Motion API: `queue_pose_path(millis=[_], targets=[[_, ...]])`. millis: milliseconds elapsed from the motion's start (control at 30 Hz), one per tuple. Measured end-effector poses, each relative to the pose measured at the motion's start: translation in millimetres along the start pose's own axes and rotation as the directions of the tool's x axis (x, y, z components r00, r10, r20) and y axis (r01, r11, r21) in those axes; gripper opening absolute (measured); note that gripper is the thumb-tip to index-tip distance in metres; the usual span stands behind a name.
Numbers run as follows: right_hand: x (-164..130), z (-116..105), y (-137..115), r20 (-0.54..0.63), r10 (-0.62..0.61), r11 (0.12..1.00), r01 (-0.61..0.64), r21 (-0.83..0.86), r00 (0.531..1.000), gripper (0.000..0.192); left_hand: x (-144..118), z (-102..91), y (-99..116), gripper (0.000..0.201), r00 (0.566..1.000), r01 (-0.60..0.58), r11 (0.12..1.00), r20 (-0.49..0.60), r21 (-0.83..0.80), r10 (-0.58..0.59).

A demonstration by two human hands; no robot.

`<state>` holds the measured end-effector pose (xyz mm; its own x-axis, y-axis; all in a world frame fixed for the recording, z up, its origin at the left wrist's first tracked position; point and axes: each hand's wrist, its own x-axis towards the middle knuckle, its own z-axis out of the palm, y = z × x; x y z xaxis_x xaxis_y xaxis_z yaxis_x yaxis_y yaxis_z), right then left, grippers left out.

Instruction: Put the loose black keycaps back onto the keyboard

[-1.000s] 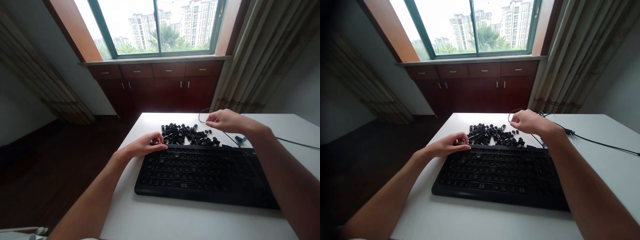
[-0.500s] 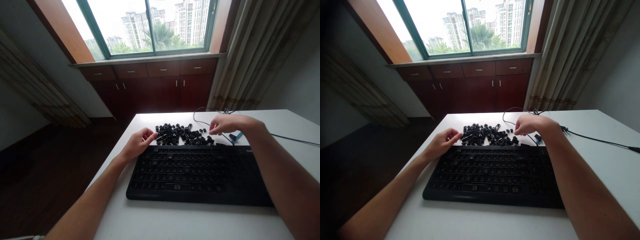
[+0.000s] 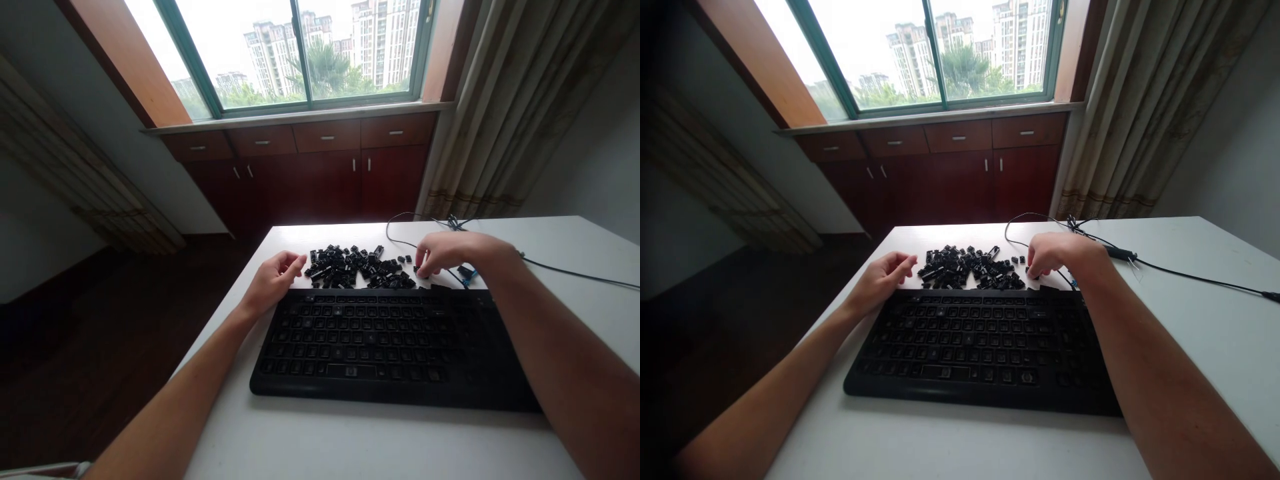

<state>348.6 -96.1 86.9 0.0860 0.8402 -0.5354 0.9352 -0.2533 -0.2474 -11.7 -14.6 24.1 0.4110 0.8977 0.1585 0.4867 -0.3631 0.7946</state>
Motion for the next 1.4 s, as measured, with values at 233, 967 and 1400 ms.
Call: queue_pose_path(millis=[233, 967, 1400], targets=[[1.9, 3.6, -7.5, -0.060, -0.031, 0.999, 0.029, -0.043, 0.998, 0.018, -1.2, 1.7, 0.6, 0.047, 1.000, -0.007, 1.000, -0.015, -0.003, 0.007], [7.9, 4.4, -2.5, -0.047, -0.059, 0.995, 0.055, -0.083, 0.997, 0.023, 7.2, -0.4, -6.2, 0.051, 0.994, 0.096, 0.991, 0.050, 0.098, -0.101], [6.2, 5.5, -11.6, -0.285, -0.132, 0.990, 0.111, -0.087, 0.949, 0.033, 11.0, -0.5, -3.1, 0.039, 0.984, 0.140, 0.981, 0.092, 0.135, -0.153]])
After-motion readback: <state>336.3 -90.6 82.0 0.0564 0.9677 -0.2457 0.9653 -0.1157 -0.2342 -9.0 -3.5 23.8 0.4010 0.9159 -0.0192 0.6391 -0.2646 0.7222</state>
